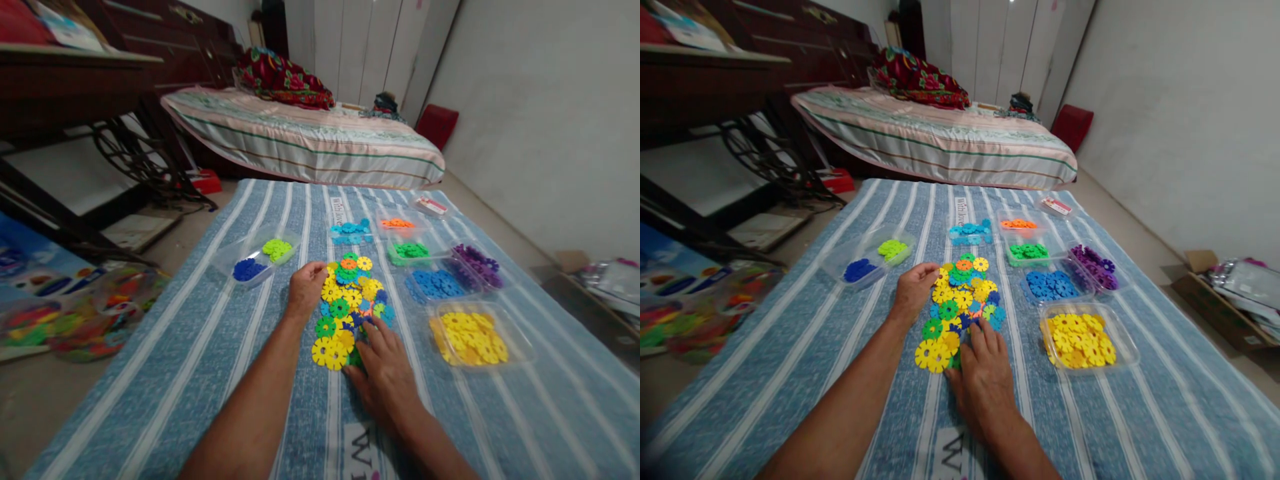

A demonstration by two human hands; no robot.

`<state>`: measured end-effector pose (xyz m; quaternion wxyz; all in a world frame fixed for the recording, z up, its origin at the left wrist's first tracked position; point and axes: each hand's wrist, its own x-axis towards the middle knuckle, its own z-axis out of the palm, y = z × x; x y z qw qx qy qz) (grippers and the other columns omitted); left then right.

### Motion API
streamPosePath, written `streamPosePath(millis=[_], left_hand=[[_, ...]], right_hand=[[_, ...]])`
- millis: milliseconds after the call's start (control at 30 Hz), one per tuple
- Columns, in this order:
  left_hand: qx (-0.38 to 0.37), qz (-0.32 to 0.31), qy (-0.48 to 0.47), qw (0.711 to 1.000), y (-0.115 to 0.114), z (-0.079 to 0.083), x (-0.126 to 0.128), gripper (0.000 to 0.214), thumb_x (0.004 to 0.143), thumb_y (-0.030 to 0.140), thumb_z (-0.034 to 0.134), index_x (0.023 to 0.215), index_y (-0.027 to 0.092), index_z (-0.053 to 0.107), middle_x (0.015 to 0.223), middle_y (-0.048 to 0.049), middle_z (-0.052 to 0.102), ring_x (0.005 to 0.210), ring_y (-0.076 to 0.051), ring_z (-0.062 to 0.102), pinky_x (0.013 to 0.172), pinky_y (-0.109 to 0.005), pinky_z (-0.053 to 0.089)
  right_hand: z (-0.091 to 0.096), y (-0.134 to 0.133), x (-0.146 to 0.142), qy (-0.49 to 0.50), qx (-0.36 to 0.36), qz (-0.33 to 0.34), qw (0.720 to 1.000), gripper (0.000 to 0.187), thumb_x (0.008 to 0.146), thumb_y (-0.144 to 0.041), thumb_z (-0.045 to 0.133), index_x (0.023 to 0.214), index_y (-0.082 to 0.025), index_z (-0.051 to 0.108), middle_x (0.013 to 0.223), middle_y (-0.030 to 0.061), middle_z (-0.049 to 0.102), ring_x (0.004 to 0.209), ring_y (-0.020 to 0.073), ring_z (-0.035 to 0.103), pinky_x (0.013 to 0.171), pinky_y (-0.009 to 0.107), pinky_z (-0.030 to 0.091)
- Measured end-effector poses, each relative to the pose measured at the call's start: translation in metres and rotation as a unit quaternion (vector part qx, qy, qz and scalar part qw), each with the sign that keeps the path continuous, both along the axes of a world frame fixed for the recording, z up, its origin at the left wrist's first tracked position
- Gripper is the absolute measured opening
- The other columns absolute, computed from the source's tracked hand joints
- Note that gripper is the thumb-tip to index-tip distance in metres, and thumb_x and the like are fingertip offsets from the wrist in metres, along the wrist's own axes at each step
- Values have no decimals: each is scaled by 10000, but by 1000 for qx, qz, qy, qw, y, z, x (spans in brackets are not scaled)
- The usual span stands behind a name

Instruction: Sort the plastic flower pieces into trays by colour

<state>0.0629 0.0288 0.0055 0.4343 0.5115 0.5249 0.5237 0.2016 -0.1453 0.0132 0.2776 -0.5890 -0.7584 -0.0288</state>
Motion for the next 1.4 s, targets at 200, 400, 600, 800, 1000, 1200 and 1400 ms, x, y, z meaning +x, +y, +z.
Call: streamPosePath(millis=[200, 400, 600, 800, 1000, 1200, 1400], left_hand=[[1, 1, -4, 1000, 1, -3, 0, 163, 671, 279, 621, 789, 180, 675, 719, 17, 679, 695, -147, 623, 667, -230, 472], [3, 2, -1, 1000, 0, -1, 0, 150, 675, 271, 619, 785, 187, 679, 727, 17, 685, 695, -147, 626, 669, -231, 474], [8, 3, 14, 1000, 2, -4, 0, 137, 669, 259, 613, 768, 188, 676, 721, 13, 678, 698, -147, 618, 658, -227, 469], [3, 6, 16, 1000, 2, -5, 0, 141, 675, 271, 601, 771, 196, 672, 718, 20, 681, 695, -146, 627, 664, -228, 474], [2, -1, 13, 1000, 2, -5, 1, 144, 679, 268, 596, 782, 201, 670, 737, 18, 684, 717, -152, 637, 677, -232, 478], [4, 1, 9, 1000, 1, -7, 1, 140, 681, 270, 608, 782, 201, 676, 741, 14, 689, 712, -154, 633, 673, -236, 484], [3, -2, 0, 1000, 1, -7, 1, 143, 682, 262, 608, 790, 196, 675, 743, 10, 689, 715, -152, 635, 674, -234, 486]], right_hand=[[-2, 5, 13, 26, 119, 93, 988, 151, 872, -98, 509, 848, -186, 629, 1037, 104, 675, 1165, 265, 547, 909, 445, 515], [27, 21, 39, 75, 99, 116, 985, 144, 873, -111, 513, 846, -186, 633, 1031, 110, 671, 1104, 230, 584, 921, 411, 526], [71, 95, 89, -8, 160, -3, 987, 237, 886, -215, 508, 686, -197, 634, 874, 97, 675, 910, 223, 615, 861, 390, 504], [78, 122, 95, -6, 183, -119, 976, 218, 886, -289, 515, 762, -185, 660, 788, 87, 665, 778, 221, 593, 736, 354, 480], [19, 63, 37, 47, 76, 61, 994, 146, 890, -283, 546, 851, -203, 661, 945, 95, 666, 972, 226, 602, 863, 385, 509], [-3, 35, 11, 28, 10, 57, 998, 204, 801, -291, 656, 968, -173, 656, 1184, 140, 598, 1279, 341, 421, 1000, 525, 435], [-8, 35, 13, 27, -7, 58, 998, 166, 802, -278, 647, 941, -187, 657, 1211, 126, 584, 1293, 337, 407, 1012, 523, 430]])
